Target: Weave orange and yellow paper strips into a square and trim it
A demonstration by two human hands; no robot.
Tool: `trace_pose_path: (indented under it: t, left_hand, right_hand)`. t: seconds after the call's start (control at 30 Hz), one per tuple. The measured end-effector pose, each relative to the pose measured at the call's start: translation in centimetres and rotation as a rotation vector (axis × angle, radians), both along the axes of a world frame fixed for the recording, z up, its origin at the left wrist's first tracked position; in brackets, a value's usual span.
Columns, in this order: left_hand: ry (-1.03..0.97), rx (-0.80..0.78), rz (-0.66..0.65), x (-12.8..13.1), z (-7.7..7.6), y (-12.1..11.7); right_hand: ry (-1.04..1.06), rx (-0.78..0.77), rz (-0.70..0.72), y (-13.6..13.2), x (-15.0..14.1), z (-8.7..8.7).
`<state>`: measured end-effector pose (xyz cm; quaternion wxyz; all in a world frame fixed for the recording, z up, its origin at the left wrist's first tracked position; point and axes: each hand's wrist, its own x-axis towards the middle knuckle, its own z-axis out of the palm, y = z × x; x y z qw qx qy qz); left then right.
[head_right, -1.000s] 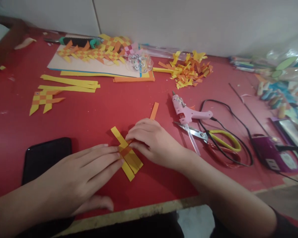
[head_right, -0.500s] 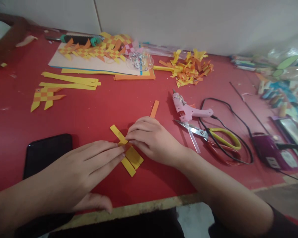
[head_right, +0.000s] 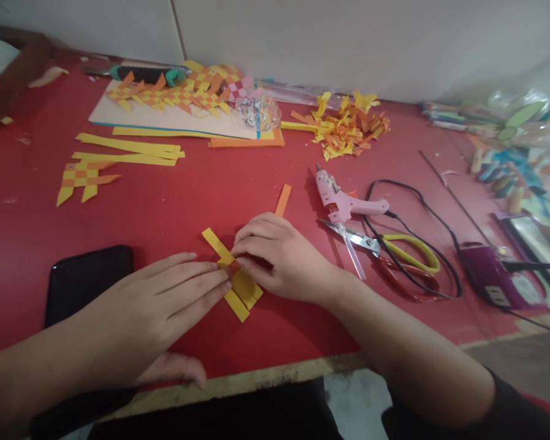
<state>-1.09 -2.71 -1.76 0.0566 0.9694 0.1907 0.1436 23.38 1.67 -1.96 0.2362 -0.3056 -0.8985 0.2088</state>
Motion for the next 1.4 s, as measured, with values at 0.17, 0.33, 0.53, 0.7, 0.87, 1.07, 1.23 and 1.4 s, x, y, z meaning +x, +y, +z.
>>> trace_pose_path:
  t: [0.17, 0.33, 0.53, 0.7, 0.87, 1.07, 1.23, 1.4]
  left_hand:
    - [-0.011, -0.022, 0.002, 0.0, 0.2, 0.0]
    - [-0.118, -0.174, 0.027, -0.2, 0.2, 0.4]
    - [-0.138, -0.177, 0.061, -0.1, 0.2, 1.2]
    - [-0.177, -0.141, 0.058, 0.0, -0.2, 1.6]
    - [-0.116, -0.044, 0.056, -0.2, -0.6, 1.3]
    - [-0.04, -0.026, 0.041, -0.4, -0.2, 0.9]
    - [-0.028, -0.066, 0.04, -0.4, 0.2, 0.7]
    - [-0.063, -0.06, 0.06, 0.3, 0.6, 0.5]
  right_hand:
    - [-0.002, -0.026, -0.024, 0.1, -0.2, -0.1]
    - [0.014, -0.035, -0.025, 0.2, -0.1, -0.2]
    - [0.024, -0.018, -0.032, 0.2, -0.1, -0.2]
    - [0.02, -0.029, -0.032, 0.3, -0.1, -0.1]
    - [0.031, -0.027, -0.038, 0.3, -0.1, -0.2]
    - [0.032, -0.036, -0.045, 0.3, -0.1, -0.1]
    - [0.032, -0.027, -0.037, 0.2, -0.1, -0.1]
    - [0.035, -0.045, -0.042, 0.3, 0.0, -0.2]
